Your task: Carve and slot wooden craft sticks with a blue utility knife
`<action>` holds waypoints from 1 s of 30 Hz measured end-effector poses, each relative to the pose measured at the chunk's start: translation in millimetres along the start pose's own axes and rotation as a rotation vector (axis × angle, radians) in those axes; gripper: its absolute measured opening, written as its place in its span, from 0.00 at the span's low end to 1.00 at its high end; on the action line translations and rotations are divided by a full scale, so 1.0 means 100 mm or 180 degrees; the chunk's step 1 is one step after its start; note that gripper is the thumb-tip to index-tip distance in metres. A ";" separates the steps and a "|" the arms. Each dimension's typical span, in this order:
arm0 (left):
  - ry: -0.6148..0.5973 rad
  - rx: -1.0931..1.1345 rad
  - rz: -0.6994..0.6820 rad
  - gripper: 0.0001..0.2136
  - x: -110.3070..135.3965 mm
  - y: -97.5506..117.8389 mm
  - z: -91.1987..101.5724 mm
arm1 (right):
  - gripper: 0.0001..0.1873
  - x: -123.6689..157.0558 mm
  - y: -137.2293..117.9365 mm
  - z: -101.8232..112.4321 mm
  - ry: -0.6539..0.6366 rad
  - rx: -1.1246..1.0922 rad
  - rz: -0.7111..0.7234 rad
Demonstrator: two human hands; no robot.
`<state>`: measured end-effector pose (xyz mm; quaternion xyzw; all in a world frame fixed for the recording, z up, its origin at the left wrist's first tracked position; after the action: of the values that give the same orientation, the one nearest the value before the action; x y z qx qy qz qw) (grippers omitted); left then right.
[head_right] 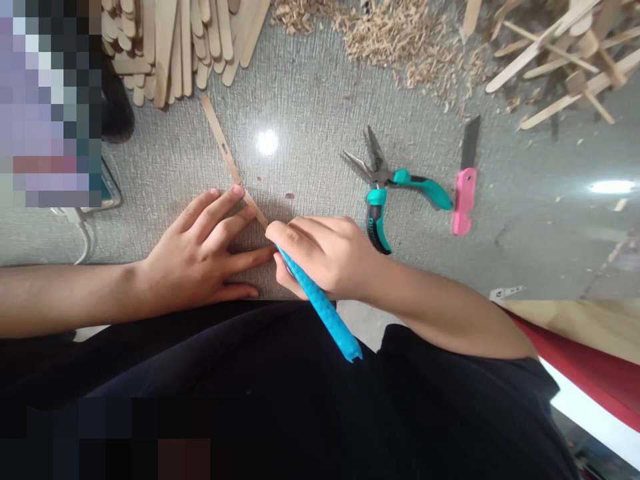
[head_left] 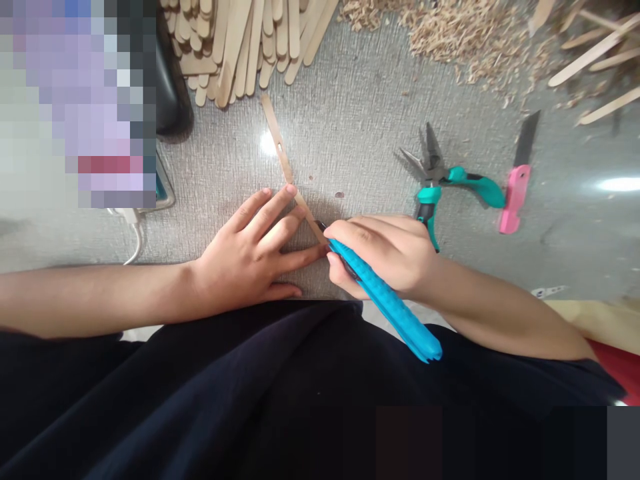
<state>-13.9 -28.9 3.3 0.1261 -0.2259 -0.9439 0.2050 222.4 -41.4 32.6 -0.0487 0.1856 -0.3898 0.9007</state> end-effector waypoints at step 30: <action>0.0000 0.0065 -0.0021 0.41 0.03 -0.03 -0.02 | 0.13 0.09 0.01 -0.06 0.0399 -0.0343 -0.0725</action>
<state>-16.9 -29.0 -0.5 0.1289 -0.2351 -0.9423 0.2005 226.5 -46.9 23.9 -0.0932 0.2554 -0.4812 0.8334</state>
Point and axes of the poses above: each hand's wrist, its own x-axis away from the middle knuckle, its own z-axis out of the back of the hand, y = z × x, the point moved 3 cm from there along -x, towards the middle knuckle, and after that the axes turned 10 degrees about x, right-handed, at the moved point
